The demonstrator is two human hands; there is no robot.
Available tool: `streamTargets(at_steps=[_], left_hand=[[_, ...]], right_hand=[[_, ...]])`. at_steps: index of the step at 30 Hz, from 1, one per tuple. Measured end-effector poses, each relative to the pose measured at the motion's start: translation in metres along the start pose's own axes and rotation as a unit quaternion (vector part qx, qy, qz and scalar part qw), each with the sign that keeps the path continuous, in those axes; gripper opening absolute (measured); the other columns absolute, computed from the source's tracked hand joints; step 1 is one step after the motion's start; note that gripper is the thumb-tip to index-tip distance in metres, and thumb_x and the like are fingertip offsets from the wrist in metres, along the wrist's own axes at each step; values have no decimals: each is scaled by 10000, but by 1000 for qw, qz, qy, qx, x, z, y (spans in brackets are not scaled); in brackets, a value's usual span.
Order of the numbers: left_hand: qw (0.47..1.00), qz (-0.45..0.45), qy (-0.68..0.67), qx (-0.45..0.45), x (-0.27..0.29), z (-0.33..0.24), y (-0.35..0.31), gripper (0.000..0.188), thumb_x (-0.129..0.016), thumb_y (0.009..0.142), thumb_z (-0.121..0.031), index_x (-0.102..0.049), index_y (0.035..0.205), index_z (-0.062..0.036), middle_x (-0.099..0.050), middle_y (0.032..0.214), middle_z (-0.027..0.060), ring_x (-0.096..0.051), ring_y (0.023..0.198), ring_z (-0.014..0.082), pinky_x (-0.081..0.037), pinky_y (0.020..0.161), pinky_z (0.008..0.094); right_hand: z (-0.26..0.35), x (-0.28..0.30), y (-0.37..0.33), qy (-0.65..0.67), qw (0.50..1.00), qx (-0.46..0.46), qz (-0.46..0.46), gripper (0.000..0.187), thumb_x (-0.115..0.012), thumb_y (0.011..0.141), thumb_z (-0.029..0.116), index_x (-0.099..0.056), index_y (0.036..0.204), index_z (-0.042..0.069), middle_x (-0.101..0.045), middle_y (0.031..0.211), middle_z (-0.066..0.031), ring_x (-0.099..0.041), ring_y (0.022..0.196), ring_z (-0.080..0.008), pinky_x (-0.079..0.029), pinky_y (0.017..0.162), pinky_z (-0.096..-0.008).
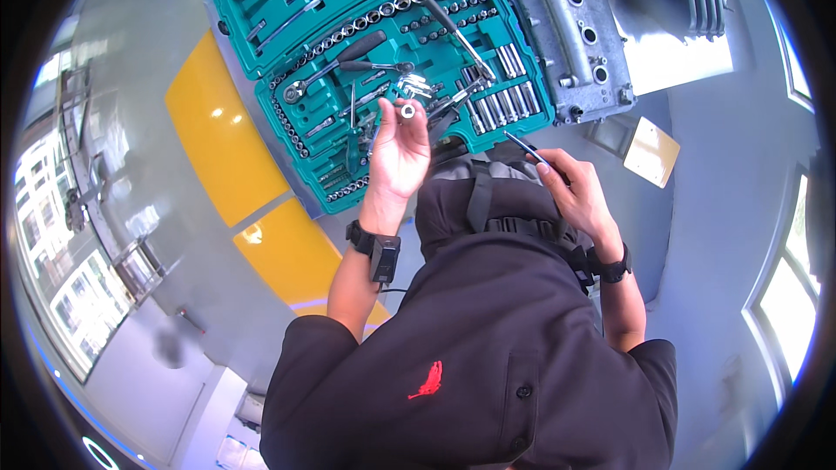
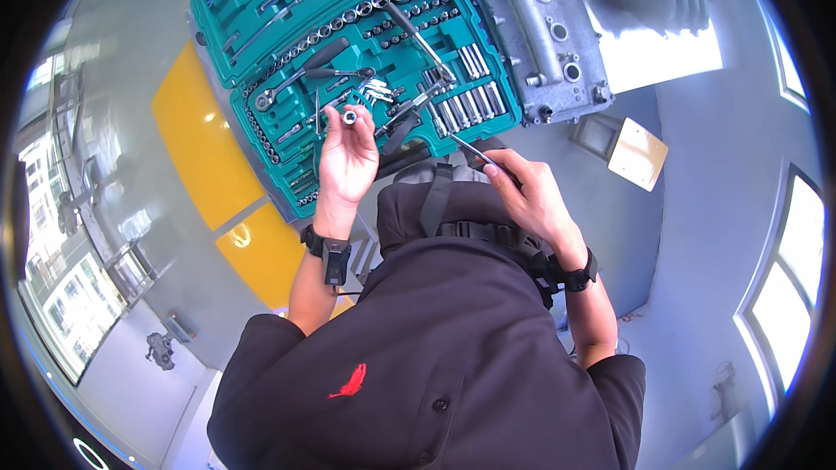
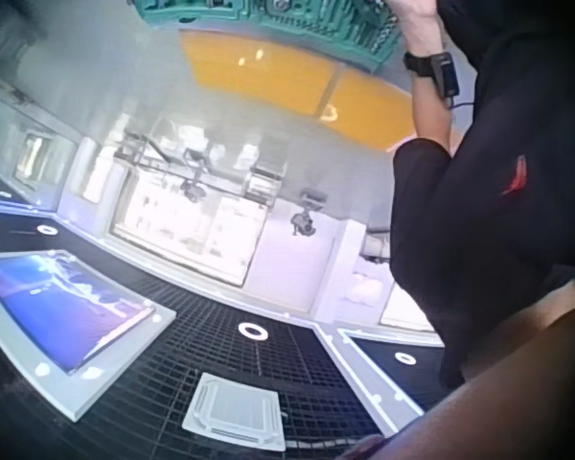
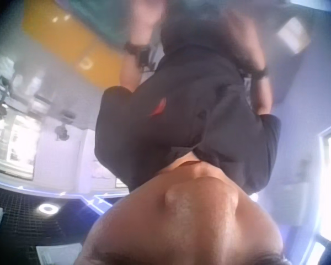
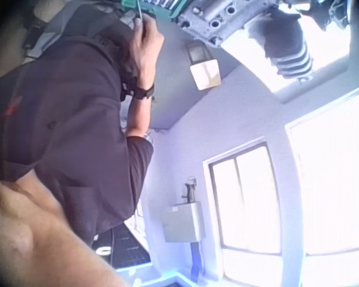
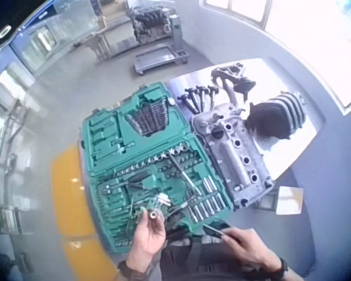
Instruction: The person assembles an engine block by inserting bolts and tightening them with various tools. They select tools from a green toolbox, use a torque wrench and screwdriver to secure components, and repeatedly adjust parts within the engine block.
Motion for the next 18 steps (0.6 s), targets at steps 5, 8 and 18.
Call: streamTargets(at_steps=[5, 8, 18], left_hand=[[997, -28, -39, 52, 13, 19, 11, 286, -630, 931, -244, -573, 1023, 21, -569, 988, 60, -636, 984, 170, -592, 887, 284], [996, -31, -42, 70, 10, 28, 11, 285, -617, 940, -249, -571, 1029, 18, -582, 1033, 62, -640, 992, 164, -593, 885, 296], [994, -34, 105, -2, 26, 14, -4, 190, -612, 951, -218, -611, 1044, -53, -644, 1019, 73, -643, 1021, 216, -560, 905, 312]], right_hand=[[46, -12, 7, -13, 992, 90, -89, 236, -651, 896, 108, -655, 1127, 64, -578, 599, -112, -554, 478, -218, -426, 495, -317], [74, -22, 11, -39, 984, 140, -105, 256, -663, 870, 92, -660, 1126, 79, -579, 587, -105, -592, 492, -224, -448, 488, -327], [82, -38, 28, -76, 979, 167, -93, 204, -668, 860, 122, -666, 1060, 82, -605, 592, -116, -630, 530, -264, -476, 498, -357]])
Point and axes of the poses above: each hand's wrist, its own y-axis towards the middle knuckle, its own x-axis out of the back of the hand, z = x × y, the point moved 10 cm from there along y, towards the middle knuckle
